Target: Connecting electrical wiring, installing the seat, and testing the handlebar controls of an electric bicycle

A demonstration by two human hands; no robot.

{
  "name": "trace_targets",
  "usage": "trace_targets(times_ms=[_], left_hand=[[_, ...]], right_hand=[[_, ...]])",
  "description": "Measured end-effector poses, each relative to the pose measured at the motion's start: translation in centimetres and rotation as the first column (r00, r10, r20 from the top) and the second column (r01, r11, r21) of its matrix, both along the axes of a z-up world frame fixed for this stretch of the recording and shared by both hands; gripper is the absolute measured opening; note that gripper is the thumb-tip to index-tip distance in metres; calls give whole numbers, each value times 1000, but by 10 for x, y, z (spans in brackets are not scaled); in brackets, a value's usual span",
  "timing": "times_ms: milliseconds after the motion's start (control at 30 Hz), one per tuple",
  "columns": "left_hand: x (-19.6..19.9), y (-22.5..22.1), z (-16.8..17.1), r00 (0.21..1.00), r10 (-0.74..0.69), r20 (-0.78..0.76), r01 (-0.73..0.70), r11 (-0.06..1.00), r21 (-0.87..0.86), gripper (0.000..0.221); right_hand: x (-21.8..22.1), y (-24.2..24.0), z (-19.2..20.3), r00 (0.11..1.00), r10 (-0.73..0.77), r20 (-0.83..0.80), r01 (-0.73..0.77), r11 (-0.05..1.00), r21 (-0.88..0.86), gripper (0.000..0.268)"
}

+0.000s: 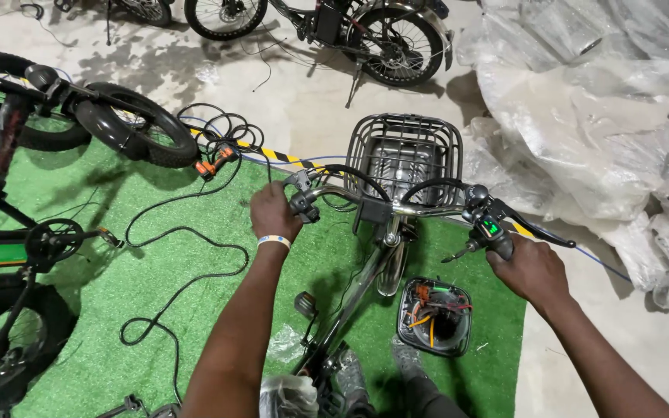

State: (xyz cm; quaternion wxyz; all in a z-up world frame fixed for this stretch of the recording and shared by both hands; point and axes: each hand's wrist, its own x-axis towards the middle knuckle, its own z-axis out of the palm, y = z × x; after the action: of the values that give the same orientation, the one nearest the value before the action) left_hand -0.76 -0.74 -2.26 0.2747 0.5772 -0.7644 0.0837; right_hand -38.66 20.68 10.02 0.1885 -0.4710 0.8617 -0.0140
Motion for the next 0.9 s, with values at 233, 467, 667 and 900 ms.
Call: trace_targets(times_ms=[233, 467, 667, 900], left_hand=[[-6, 30, 18, 993, 98, -60, -79, 963, 258, 45], [-17, 44, 51, 989, 112, 99, -138, 939, 315, 92], [-9, 19, 30, 984, 81, 157, -132, 926, 355, 66], [-7, 28, 28, 981, 90, 171, -153, 901, 405, 49]], right_hand=[[0, -2, 11, 999, -24, -49, 25, 999, 24, 39], [-12, -2, -8, 985, -111, 130, 106, 993, 47, 32], [-11, -9, -8, 928, -270, 256, 251, 962, 104, 28], [20, 9, -9, 948, -185, -258, 142, 973, -180, 28]])
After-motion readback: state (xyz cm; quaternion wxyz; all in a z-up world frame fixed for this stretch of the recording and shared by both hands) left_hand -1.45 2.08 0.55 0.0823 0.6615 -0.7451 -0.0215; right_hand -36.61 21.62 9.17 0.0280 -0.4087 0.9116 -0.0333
